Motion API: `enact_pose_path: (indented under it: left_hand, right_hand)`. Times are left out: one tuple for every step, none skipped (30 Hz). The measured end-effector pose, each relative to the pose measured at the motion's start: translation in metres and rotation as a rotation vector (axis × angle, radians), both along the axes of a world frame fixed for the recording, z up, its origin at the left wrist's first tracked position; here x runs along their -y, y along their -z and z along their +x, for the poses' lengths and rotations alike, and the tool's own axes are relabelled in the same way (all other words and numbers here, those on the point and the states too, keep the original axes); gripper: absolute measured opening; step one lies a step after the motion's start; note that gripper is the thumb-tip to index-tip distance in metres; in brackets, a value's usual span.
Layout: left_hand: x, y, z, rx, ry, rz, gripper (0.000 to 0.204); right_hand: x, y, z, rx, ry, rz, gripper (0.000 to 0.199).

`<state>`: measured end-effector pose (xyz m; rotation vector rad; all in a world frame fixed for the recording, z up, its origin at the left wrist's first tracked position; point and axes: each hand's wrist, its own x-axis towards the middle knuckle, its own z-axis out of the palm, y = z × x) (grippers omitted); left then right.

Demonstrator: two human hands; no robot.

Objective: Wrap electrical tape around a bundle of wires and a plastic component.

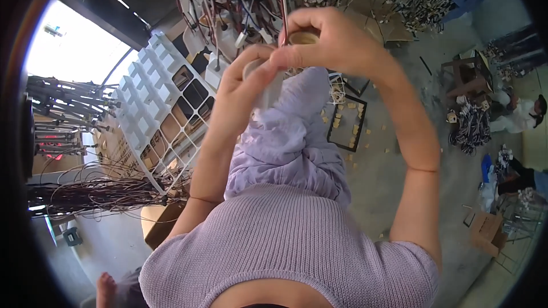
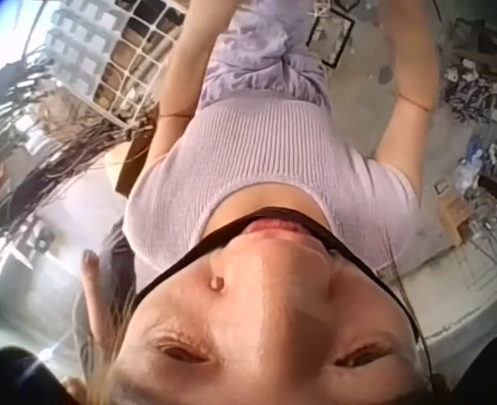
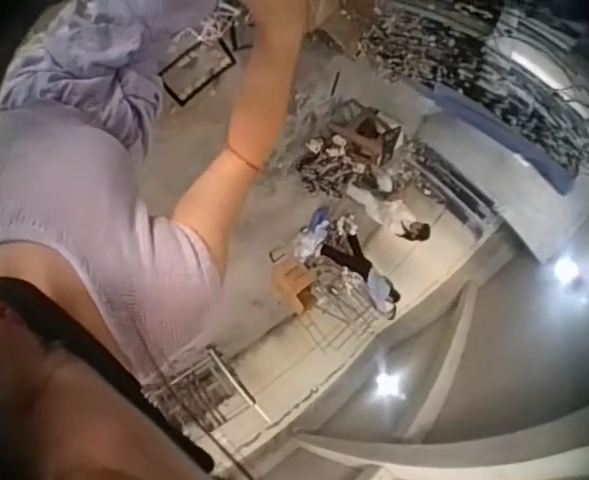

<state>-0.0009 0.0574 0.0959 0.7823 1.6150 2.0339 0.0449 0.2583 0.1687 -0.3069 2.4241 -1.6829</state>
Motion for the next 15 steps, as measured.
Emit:
enact_pose_path:
  left_hand:
    - [-0.005, 0.005, -0.002, -0.284, -0.187, -0.02, 0.015]
    - [-0.008, 0.009, -0.004, -0.577, -0.342, -0.077, 0.013]
    - [-0.01, 0.013, -0.005, -0.551, -0.384, -0.011, 0.013]
    - [-0.013, 0.015, -0.006, -0.527, -0.382, 0.026, 0.014]
    - [-0.016, 0.017, -0.004, -0.503, -0.369, 0.048, 0.015]
    - [-0.02, 0.018, 0.0, -0.473, -0.368, 0.087, 0.016]
    - [-0.025, 0.018, 0.007, -0.41, -0.349, 0.094, 0.018]
    - [-0.031, 0.017, 0.013, -0.377, -0.378, 0.089, 0.019]
    - [-0.036, 0.016, 0.023, -0.169, -0.287, 0.065, 0.02]
    - [-0.04, 0.015, 0.033, -0.011, -0.197, 0.07, 0.02]
    - [-0.043, 0.014, 0.042, 0.151, -0.122, 0.07, 0.021]
    - [-0.044, 0.013, 0.05, 0.23, -0.064, 0.114, 0.022]
    - [-0.044, 0.012, 0.053, 0.263, -0.018, 0.134, 0.023]
    - [-0.042, 0.01, 0.055, 0.297, 0.028, 0.151, 0.024]
    - [-0.035, 0.008, 0.053, 0.287, 0.069, 0.139, 0.024]
  right_hand:
    - [0.003, 0.0, 0.006, 0.015, 0.063, 0.002, 0.032]
    - [0.005, 0.001, 0.012, 0.029, 0.123, 0.004, 0.033]
    - [0.009, 0.002, 0.019, -0.045, 0.106, -0.194, 0.031]
    - [0.011, 0.002, 0.022, -0.085, 0.143, -0.212, 0.032]
    - [0.014, 0.004, 0.025, -0.086, 0.152, -0.212, 0.032]
    - [0.016, 0.005, 0.025, -0.066, 0.195, -0.204, 0.032]
    - [0.019, 0.006, 0.023, 0.003, 0.243, -0.088, 0.038]
    - [0.025, 0.011, 0.019, -0.187, 0.223, -0.092, 0.041]
    - [0.032, 0.017, 0.013, -0.355, 0.265, -0.068, 0.045]
    - [0.04, 0.024, 0.01, -0.482, 0.431, -0.051, 0.048]
    - [0.045, 0.029, 0.007, -0.565, 0.502, -0.001, 0.052]
    - [0.044, 0.031, 0.006, -0.574, 0.481, -0.106, 0.05]
    - [0.043, 0.033, 0.006, -0.526, 0.451, -0.149, 0.048]
    - [0.041, 0.033, 0.005, -0.454, 0.4, -0.114, 0.046]
    - [0.035, 0.03, 0.009, -0.216, 0.248, -0.283, 0.042]
